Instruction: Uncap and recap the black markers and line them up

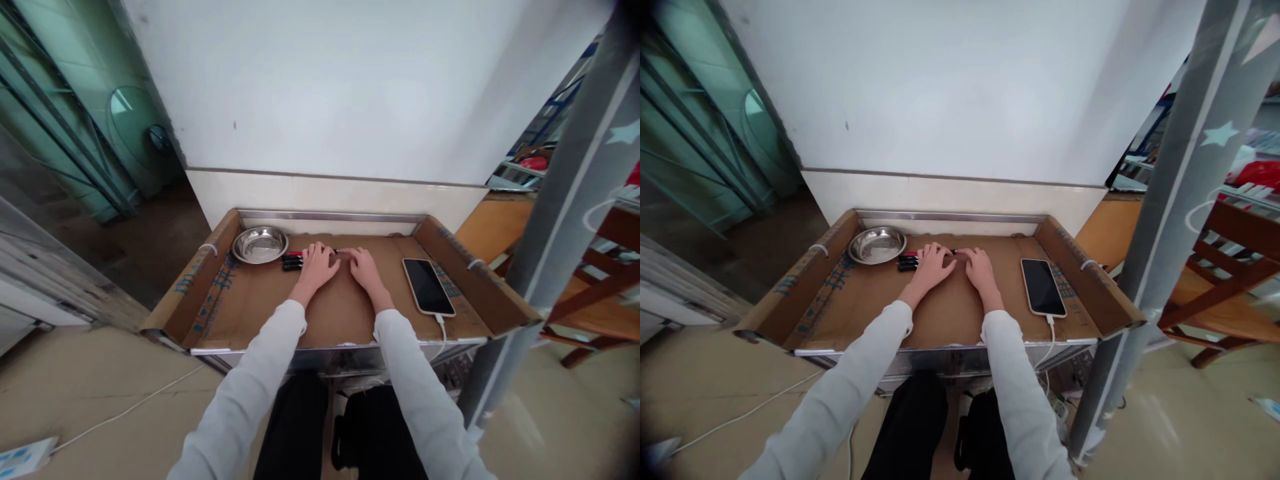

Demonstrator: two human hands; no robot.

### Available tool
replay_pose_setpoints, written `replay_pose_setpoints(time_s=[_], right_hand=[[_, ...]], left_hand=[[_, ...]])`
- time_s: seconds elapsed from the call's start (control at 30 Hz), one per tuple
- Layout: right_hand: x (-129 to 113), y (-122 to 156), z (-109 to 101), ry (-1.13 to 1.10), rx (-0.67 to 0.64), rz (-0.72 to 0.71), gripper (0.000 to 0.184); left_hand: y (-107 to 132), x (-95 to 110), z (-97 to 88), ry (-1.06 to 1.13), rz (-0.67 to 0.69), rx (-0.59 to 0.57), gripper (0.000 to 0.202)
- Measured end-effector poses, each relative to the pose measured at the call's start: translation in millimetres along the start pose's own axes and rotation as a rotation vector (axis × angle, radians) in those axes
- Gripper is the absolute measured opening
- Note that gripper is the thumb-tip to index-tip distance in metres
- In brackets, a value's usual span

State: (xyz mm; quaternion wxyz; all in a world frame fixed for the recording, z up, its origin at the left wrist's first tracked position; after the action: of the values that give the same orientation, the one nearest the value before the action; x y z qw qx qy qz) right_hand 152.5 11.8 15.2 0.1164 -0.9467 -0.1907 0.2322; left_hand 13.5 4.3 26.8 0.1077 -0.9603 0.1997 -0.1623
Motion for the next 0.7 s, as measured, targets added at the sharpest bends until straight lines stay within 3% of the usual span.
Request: replay_pose_setpoints(time_s=[0.1, 0.23, 0.4, 0.5, 0.7], right_hand=[[-2.5, -1.6, 0.1, -0.09, 0.023, -0.091, 0.042], [-7.7, -3.5, 5.2, -0.136, -0.045, -0.205, 0.037], [8.5, -1.9, 0.9, -0.121, 0.059, -0.061, 0.02], [13.9, -3.0, 3.6, -0.16, 0.031, -0.017, 0.01], [6.3, -7.4, 5.6, -0.125, 0.037, -0.023, 0.022]], left_hand=[[0.2, 1.2, 2.9, -0.029, 0.004, -0.063, 0.026], [-1.1, 0.9, 6.8, -0.063, 0.012, -0.08, 0.025], [-2.2, 0.6, 5.9, -0.052, 0.029, -0.069, 0.022], [-2.8, -0.9, 5.3, -0.048, 0.032, -0.065, 0.02], [-3.1, -7.5, 3.7, -0.058, -0.027, -0.001, 0.018]])
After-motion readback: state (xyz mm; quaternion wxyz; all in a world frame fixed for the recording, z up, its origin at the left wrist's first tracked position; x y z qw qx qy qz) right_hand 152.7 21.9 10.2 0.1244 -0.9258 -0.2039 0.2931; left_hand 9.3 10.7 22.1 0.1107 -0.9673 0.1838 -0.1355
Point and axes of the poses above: each hand's wrist, its own y-axis away from the middle knuckle, its own z-axis out of the palm, x = y × z, the point moved 6 cm from there along -y, towards the middle knuckle, and after that the axes turned 12 degrees about -x, right-handed, at the moved point
